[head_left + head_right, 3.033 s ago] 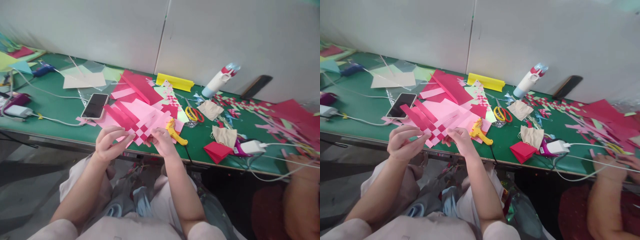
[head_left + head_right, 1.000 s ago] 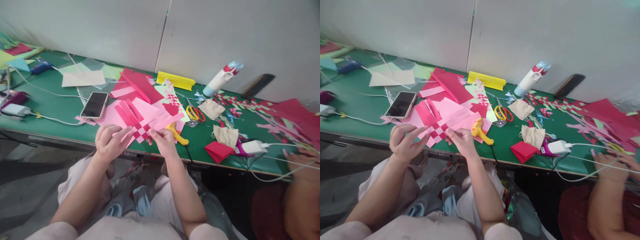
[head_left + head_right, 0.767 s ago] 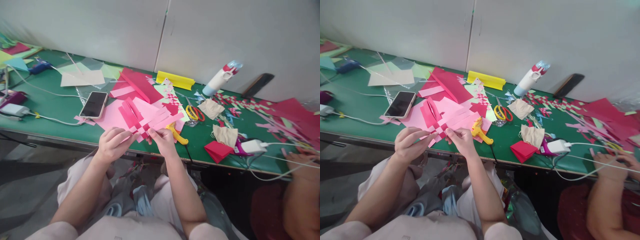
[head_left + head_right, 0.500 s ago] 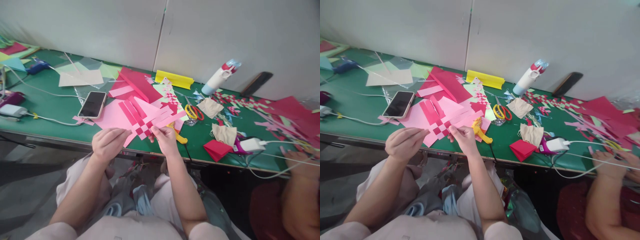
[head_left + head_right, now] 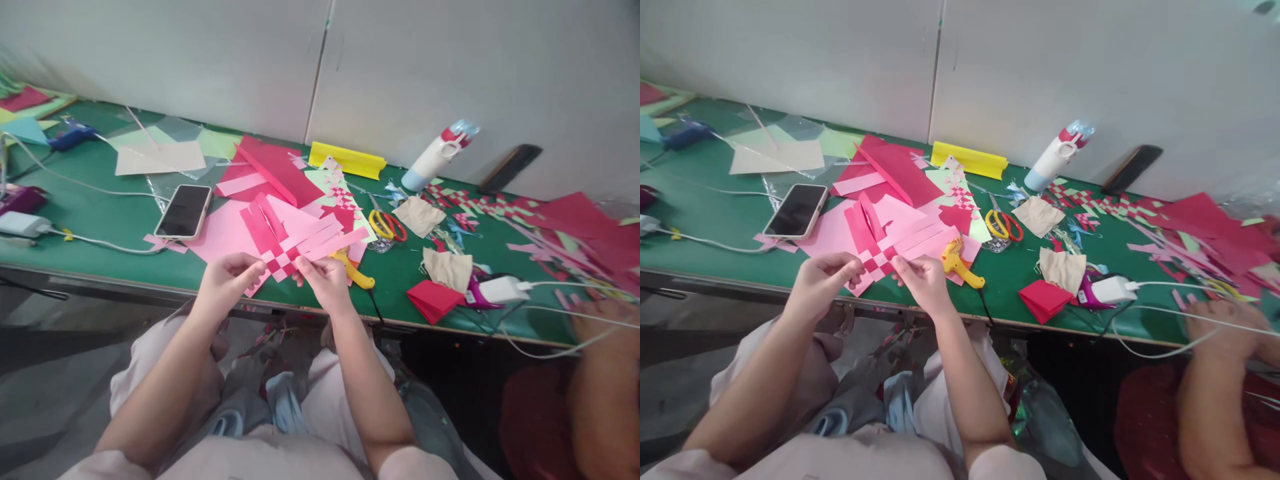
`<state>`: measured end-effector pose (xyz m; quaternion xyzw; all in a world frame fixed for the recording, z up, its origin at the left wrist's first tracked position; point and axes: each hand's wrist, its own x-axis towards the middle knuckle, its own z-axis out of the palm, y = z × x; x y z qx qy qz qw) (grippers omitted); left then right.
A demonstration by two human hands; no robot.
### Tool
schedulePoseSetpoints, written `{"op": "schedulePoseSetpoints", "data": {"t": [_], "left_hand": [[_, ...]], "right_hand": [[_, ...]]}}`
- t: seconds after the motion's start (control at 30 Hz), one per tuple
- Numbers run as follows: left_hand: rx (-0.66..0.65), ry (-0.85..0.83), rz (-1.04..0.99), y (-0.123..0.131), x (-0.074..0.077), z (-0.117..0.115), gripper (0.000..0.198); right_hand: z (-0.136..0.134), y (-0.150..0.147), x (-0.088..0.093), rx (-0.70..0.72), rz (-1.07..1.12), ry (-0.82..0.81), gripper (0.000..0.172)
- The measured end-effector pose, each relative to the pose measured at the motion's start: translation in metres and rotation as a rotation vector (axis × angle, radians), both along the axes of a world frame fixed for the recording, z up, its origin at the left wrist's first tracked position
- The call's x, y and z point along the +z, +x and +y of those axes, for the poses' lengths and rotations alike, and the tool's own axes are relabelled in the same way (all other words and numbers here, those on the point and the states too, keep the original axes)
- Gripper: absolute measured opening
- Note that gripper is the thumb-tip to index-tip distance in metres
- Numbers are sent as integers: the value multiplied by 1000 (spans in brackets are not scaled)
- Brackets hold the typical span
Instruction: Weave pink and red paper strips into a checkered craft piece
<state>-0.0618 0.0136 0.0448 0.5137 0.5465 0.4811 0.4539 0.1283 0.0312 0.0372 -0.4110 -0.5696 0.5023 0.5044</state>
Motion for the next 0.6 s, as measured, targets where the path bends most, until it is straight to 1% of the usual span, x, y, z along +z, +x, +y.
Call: {"op": "schedulePoseSetpoints", "data": {"t": [0.1,0.23,0.3,0.4,0.47,0.53,0.6], "left_hand": [[-8,-108,-104,8,-2,-1,30],[-17,-136,-137,7,-5,1,32],[-38,-114,-69,5,-3,0,34],[-54,-32,125,4,1,-2,37],[-82,7,195,2,4,-3,37],[-126,9,142,-1,4,-2,34],[-135,16,20,-8,3,1,29]], "right_hand": [[-2,-4,-1,10,-79,52,35],[-3,-5,-2,-2,-133,102,34],[-2,-5,-2,-6,-138,114,33],[-2,-5,-2,-5,-142,121,31],[-2,-6,-2,-6,-140,111,31],[-1,-6,-2,-11,-124,91,32],[-1,-5,-3,-17,-94,68,32]]}}
